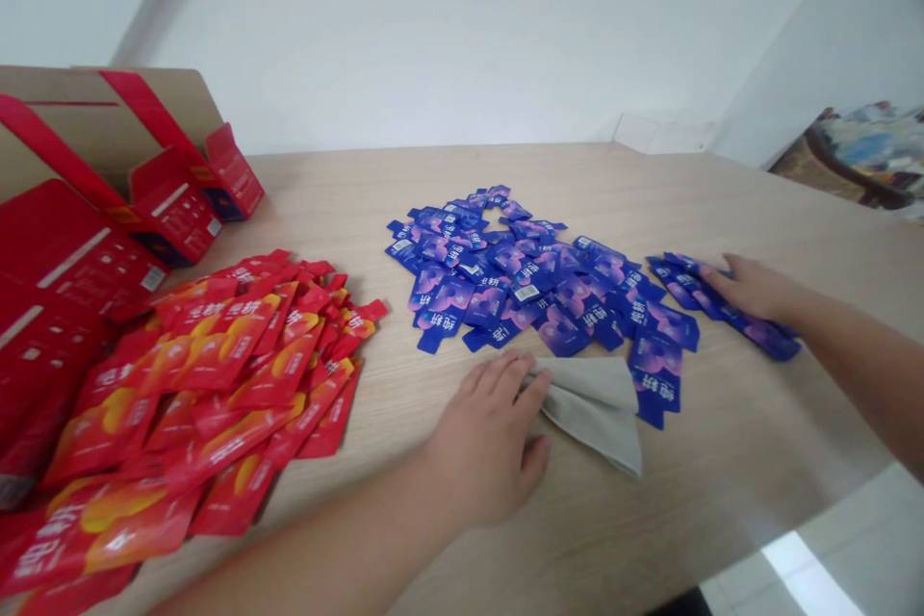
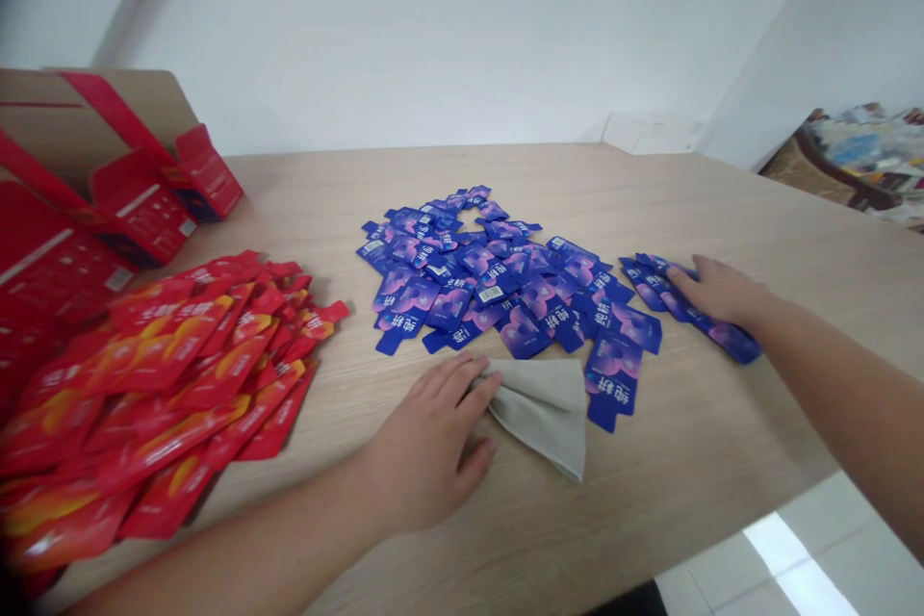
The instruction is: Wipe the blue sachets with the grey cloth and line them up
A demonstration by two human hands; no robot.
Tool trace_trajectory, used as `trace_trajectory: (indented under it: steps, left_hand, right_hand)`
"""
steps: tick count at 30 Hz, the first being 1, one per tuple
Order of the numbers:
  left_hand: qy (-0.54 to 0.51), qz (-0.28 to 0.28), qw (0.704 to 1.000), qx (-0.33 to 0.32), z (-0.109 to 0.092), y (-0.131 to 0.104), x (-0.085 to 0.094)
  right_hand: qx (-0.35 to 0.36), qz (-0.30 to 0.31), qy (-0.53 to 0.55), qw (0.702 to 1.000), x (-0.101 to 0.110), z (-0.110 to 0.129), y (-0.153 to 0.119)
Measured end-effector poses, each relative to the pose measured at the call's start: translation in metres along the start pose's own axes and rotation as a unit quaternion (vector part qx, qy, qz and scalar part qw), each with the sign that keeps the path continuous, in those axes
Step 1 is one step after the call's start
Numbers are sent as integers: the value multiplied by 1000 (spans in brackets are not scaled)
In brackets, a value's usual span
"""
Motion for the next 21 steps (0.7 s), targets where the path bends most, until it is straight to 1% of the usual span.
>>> trace_trajectory:
  steps: [1, 3, 6, 9, 11, 13, 15, 16, 17, 20, 21]
  left_hand:
    - [-1, -2, 1000, 1, 0, 0, 0]
    - [-4, -6, 1000, 2, 0, -1, 0]
    - [-8, -3, 1000, 3, -1, -3, 0]
    - [-2, -7, 1000, -7, 0, -4, -1]
    - [14, -19, 999, -24, 3, -5, -4]
    - [52, -37, 996, -57, 9, -4, -11]
    - [105, -84, 986, -97, 16, -2, -19]
    - [135, -122, 977, -111, 20, -1, -24]
    - [158, -167, 964, -134, 22, 1, -28]
    - [181, -341, 910, -151, 25, 9, -38]
    - [176, -379, 895, -157, 25, 12, -41]
  right_hand:
    - [19, 2, 20, 1000, 3, 14, 5]
    - [59, -7, 59, 997, 10, 52, 14]
    - [120, -29, 104, 987, 22, 123, 32]
    - [172, -44, 127, 976, 34, 197, 56]
    - [194, -44, 131, 971, 40, 243, 74]
    - [207, -38, 127, 969, 45, 284, 92]
    - [212, -30, 117, 970, 49, 319, 109]
    - [211, -25, 111, 971, 50, 335, 116]
    - [210, -18, 103, 972, 50, 349, 123]
    - [207, 14, 76, 975, 48, 381, 141]
    - [208, 23, 68, 975, 48, 388, 146]
Point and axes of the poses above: each hand's wrist, its own y-axis towards the middle knuckle, its own x-axis out of the back of the hand, z = x × y, the point moved 3 cm from there along y, towards the middle knuckle, and after that the axes turned 15 degrees about -y, right-handed, at the moved point
